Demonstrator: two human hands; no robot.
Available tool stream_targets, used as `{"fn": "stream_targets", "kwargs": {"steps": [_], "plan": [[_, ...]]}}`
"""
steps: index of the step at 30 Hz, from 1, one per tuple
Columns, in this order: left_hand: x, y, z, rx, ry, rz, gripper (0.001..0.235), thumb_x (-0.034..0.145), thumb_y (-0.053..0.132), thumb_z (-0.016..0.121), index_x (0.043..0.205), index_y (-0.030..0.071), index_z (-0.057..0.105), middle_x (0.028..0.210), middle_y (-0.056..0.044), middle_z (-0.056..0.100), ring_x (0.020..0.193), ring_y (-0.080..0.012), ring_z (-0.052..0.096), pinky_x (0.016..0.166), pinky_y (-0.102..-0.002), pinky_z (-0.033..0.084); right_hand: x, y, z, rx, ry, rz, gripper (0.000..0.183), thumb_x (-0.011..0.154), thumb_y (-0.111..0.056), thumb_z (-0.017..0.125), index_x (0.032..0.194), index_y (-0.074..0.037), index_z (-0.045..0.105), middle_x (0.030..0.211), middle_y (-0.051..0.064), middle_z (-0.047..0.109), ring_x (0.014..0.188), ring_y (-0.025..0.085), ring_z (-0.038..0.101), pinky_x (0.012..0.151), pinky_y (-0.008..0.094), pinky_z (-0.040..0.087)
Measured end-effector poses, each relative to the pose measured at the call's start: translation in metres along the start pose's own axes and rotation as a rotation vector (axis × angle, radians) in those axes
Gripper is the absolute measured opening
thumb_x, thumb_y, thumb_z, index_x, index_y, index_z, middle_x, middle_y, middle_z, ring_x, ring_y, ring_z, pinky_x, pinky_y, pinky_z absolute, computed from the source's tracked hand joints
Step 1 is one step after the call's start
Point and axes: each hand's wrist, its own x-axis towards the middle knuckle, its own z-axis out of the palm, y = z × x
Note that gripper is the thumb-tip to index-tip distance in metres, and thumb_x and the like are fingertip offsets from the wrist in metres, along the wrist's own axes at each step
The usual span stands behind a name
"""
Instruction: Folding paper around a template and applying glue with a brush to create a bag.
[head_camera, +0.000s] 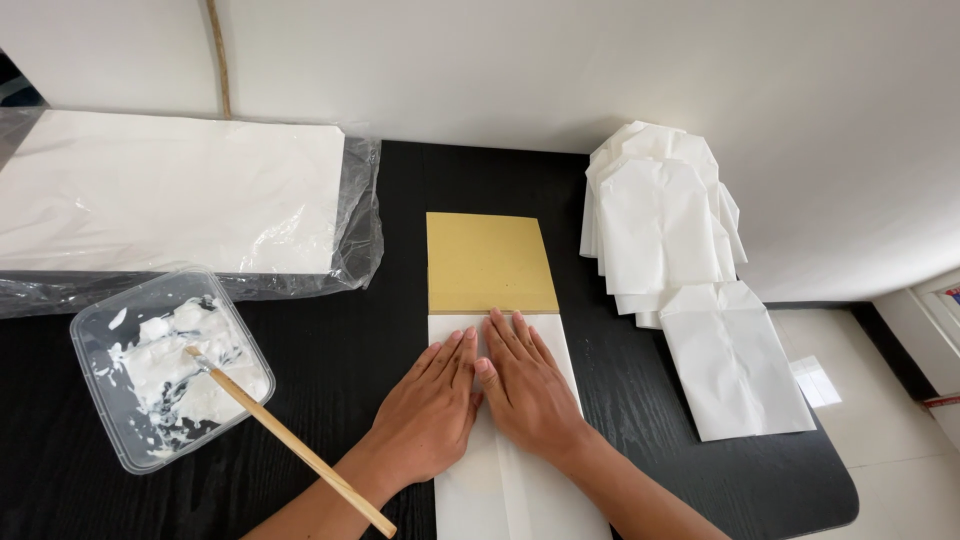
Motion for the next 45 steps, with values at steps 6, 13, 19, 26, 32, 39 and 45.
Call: {"fn": "stream_targets", "kwargs": {"steps": [6, 13, 19, 26, 32, 39, 45], "plan": [[0.001, -0.001, 0.003, 0.028, -0.006, 0.001, 0.066, 0.111, 0.036, 0.026, 0.159, -0.008, 0.017, 0.166, -0.023, 0.026, 0.154, -0.0296, 0.023, 0.124, -0.041, 0.017, -0.009, -0.002, -0.004, -0.018, -0.010, -0.072, 0.066, 0.110, -0.044, 0.020, 0.160, -0.003, 0.027, 0.168, 0.018, 0.026, 0.158, 0.034, 0.015, 0.126, 0.045, 0.010], [0.000, -0.001, 0.008, 0.084, -0.023, -0.017, 0.066, 0.109, 0.034, 0.026, 0.160, -0.007, 0.015, 0.166, -0.022, 0.024, 0.154, -0.0285, 0.022, 0.124, -0.040, 0.017, -0.075, -0.022, -0.008, -0.167, -0.123, -0.194, 0.086, 0.108, -0.061, 0.023, 0.162, 0.005, 0.013, 0.170, 0.025, 0.012, 0.159, 0.034, 0.007, 0.126, 0.043, 0.005], [0.001, -0.002, 0.007, 0.088, -0.036, -0.010, 0.065, 0.108, 0.032, 0.025, 0.160, -0.006, 0.015, 0.167, -0.021, 0.023, 0.155, -0.0275, 0.022, 0.125, -0.041, 0.017, -0.146, -0.033, 0.051, -0.845, 0.139, -0.410, 0.073, 0.103, -0.034, 0.024, 0.163, 0.006, 0.010, 0.170, 0.027, 0.014, 0.157, 0.039, 0.017, 0.129, 0.046, 0.015], [0.000, -0.002, 0.004, 0.101, -0.067, 0.007, 0.064, 0.109, 0.033, 0.023, 0.161, -0.004, 0.015, 0.168, -0.019, 0.020, 0.156, -0.0271, 0.019, 0.125, -0.040, 0.015, -0.200, -0.029, 0.100, -0.251, 0.410, -0.341, 0.038, 0.111, -0.042, 0.048, 0.138, -0.020, 0.064, 0.137, 0.000, 0.072, 0.127, 0.016, 0.067, 0.099, 0.030, 0.056], [-0.001, -0.001, 0.006, 0.121, -0.109, -0.004, 0.068, 0.108, 0.042, 0.022, 0.160, -0.001, 0.018, 0.169, -0.017, 0.018, 0.157, -0.0265, 0.015, 0.125, -0.042, 0.011, -0.171, -0.008, -0.018, 0.038, -0.044, -0.396, 0.068, 0.106, -0.044, 0.053, 0.158, -0.002, 0.037, 0.168, 0.019, 0.030, 0.158, 0.038, 0.016, 0.124, 0.048, 0.022], [-0.007, 0.020, -0.009, 0.391, 0.140, 0.088, 0.064, 0.104, 0.044, 0.045, 0.151, 0.001, 0.044, 0.154, -0.018, 0.048, 0.146, -0.0307, 0.042, 0.120, -0.045, 0.031, -0.181, 0.008, -0.012, -0.057, -0.197, -0.123, 0.084, 0.106, -0.056, 0.049, 0.163, -0.003, 0.018, 0.172, 0.016, 0.014, 0.158, 0.034, 0.009, 0.123, 0.047, 0.013], [-0.008, 0.040, -0.030, 0.648, 0.227, 0.109, 0.063, 0.098, 0.049, 0.062, 0.142, 0.005, 0.059, 0.118, -0.008, 0.063, 0.107, -0.0232, 0.059, 0.090, -0.036, 0.050, -0.214, 0.021, 0.023, -0.532, -0.034, -0.336, 0.103, 0.100, -0.081, 0.044, 0.165, -0.005, 0.017, 0.172, 0.018, 0.014, 0.159, 0.032, 0.012, 0.125, 0.041, 0.016]]}}
